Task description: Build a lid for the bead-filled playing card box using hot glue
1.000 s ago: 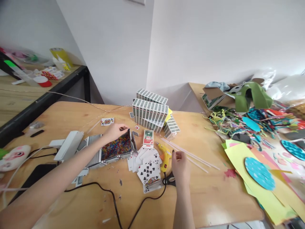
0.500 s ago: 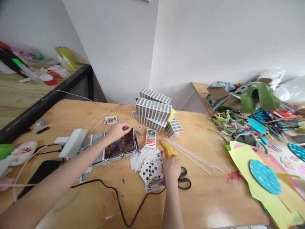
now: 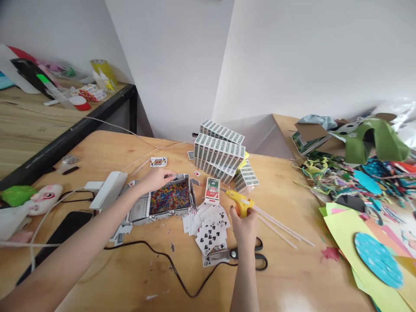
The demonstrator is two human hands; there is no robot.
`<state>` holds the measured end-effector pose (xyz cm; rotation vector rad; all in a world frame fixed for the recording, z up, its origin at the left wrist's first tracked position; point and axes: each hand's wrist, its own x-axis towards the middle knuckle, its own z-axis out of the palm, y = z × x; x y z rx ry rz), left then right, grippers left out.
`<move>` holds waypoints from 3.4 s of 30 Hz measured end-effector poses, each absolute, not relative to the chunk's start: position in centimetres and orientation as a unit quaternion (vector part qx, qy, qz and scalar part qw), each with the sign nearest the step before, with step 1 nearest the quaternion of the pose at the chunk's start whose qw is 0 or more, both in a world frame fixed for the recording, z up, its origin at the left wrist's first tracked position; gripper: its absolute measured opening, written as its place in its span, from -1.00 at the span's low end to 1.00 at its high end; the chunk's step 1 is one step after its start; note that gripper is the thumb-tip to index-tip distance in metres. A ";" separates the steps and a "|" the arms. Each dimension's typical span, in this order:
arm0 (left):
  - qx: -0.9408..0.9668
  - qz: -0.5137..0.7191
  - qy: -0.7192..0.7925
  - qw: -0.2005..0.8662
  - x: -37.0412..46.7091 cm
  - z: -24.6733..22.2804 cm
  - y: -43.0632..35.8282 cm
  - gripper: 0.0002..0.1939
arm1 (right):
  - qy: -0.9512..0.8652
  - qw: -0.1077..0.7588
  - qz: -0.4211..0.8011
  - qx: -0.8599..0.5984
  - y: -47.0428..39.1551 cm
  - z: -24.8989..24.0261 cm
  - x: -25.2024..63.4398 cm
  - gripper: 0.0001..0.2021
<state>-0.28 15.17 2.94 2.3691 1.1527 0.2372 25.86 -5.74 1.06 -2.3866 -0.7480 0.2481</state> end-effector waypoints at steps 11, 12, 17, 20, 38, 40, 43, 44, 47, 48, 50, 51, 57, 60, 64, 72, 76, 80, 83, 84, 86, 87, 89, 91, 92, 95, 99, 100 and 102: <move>0.856 0.136 0.431 0.252 -0.3 1.8 15.2 -0.72 | -0.567 0.180 -0.001 -0.804 3.0 6.5 20.4 -0.81; 0.858 0.134 0.430 0.248 -0.3 1.7 15.2 -0.72 | -0.586 0.154 -0.008 -0.795 3.4 6.9 20.4 -0.82; 0.858 0.137 0.425 0.254 -0.4 2.0 15.1 -0.73 | -0.628 0.065 -0.012 -0.775 4.4 7.7 20.0 -0.82; 0.855 0.138 0.427 0.259 -0.3 2.1 15.0 -0.73 | -0.629 0.044 -0.010 -0.776 4.6 7.8 19.7 -0.84; 0.852 0.145 0.429 0.263 -0.2 2.1 15.0 -0.74 | -0.667 0.023 -0.041 -0.744 4.9 7.7 19.7 -0.85; 0.852 0.141 0.430 0.264 -0.2 2.2 15.0 -0.74 | -0.669 0.026 -0.041 -0.742 4.9 7.7 19.8 -0.85; 0.850 0.139 0.433 0.265 -0.2 2.2 15.0 -0.73 | -0.673 0.031 -0.039 -0.738 4.8 7.7 19.9 -0.83; 0.850 0.140 0.434 0.265 -0.2 2.1 15.0 -0.73 | -0.673 0.032 -0.039 -0.738 4.8 7.6 19.9 -0.83; 0.850 0.148 0.433 0.260 -0.2 1.9 15.0 -0.73 | -0.667 0.037 -0.040 -0.743 4.7 7.6 19.9 -0.82; 0.852 0.150 0.431 0.257 -0.2 1.8 15.0 -0.73 | -0.665 0.040 -0.040 -0.745 4.7 7.6 19.9 -0.81; 0.854 0.153 0.429 0.251 -0.3 1.7 15.0 -0.73 | -0.662 0.047 -0.041 -0.747 4.6 7.7 19.9 -0.80; 0.856 0.154 0.427 0.247 -0.3 1.7 15.1 -0.73 | -0.662 0.050 -0.043 -0.747 4.6 7.7 19.9 -0.80; 0.863 0.155 0.419 0.237 -0.3 1.6 15.1 -0.73 | -0.656 0.067 -0.046 -0.750 4.5 7.3 20.2 -0.84; 0.861 0.153 0.420 0.241 -0.3 1.7 15.0 -0.73 | -0.652 0.094 -0.039 -0.751 4.7 7.1 20.3 -0.85; 0.860 0.152 0.423 0.242 -0.3 1.9 14.9 -0.72 | -0.622 0.164 -0.041 -0.764 4.8 7.2 20.7 -0.87; 0.863 0.155 0.429 0.216 -0.4 1.8 14.5 -0.73 | -0.344 0.241 0.017 -0.907 -1.1 3.4 25.6 -0.69; 0.871 0.157 0.420 0.200 -0.5 2.0 14.2 -0.72 | -0.337 0.174 0.020 -0.925 -3.7 -1.1 27.0 -0.64; 0.872 0.164 0.418 0.193 -0.5 2.1 14.0 -0.71 | -0.319 0.175 -0.009 -0.931 -4.2 -2.0 26.8 -0.54; 0.874 0.168 0.412 0.197 -0.5 2.0 14.0 -0.70 | -0.343 0.211 -0.048 -0.914 -2.7 0.1 25.2 -0.49; 0.874 0.168 0.411 0.198 -0.5 2.0 14.0 -0.69 | -0.385 0.241 -0.042 -0.890 -1.8 1.0 24.3 -0.52; 0.874 0.166 0.412 0.199 -0.5 1.9 14.1 -0.70 | -0.487 0.310 0.034 -0.815 0.7 2.3 21.8 -0.61; 0.873 0.166 0.413 0.198 -0.5 1.9 14.1 -0.70 | -0.528 0.324 0.086 -0.780 2.0 2.7 20.4 -0.64; 0.874 0.165 0.415 0.194 -0.5 1.9 14.1 -0.70 | -0.569 0.322 0.134 -0.745 4.3 2.9 17.9 -0.66; 0.874 0.163 0.417 0.189 -0.5 2.0 14.0 -0.70 | -0.570 0.316 0.158 -0.742 5.9 2.6 16.2 -0.67; 0.874 0.161 0.418 0.187 -0.4 2.1 14.0 -0.70 | -0.565 0.314 0.168 -0.744 6.4 2.3 15.6 -0.68; 0.873 0.163 0.420 0.188 -0.4 2.2 13.9 -0.70 | -0.543 0.324 0.186 -0.752 6.7 1.6 14.9 -0.69; 0.869 0.166 0.423 0.198 -0.3 2.1 13.8 -0.69 | -0.525 0.356 0.191 -0.749 6.6 0.9 14.8 -0.67; 0.867 0.165 0.425 0.199 -0.3 2.0 13.8 -0.69 | -0.520 0.365 0.197 -0.747 6.6 0.7 14.8 -0.66; 0.866 0.163 0.428 0.201 -0.2 2.0 13.7 -0.69 | -0.512 0.377 0.216 -0.741 6.6 0.4 14.8 -0.62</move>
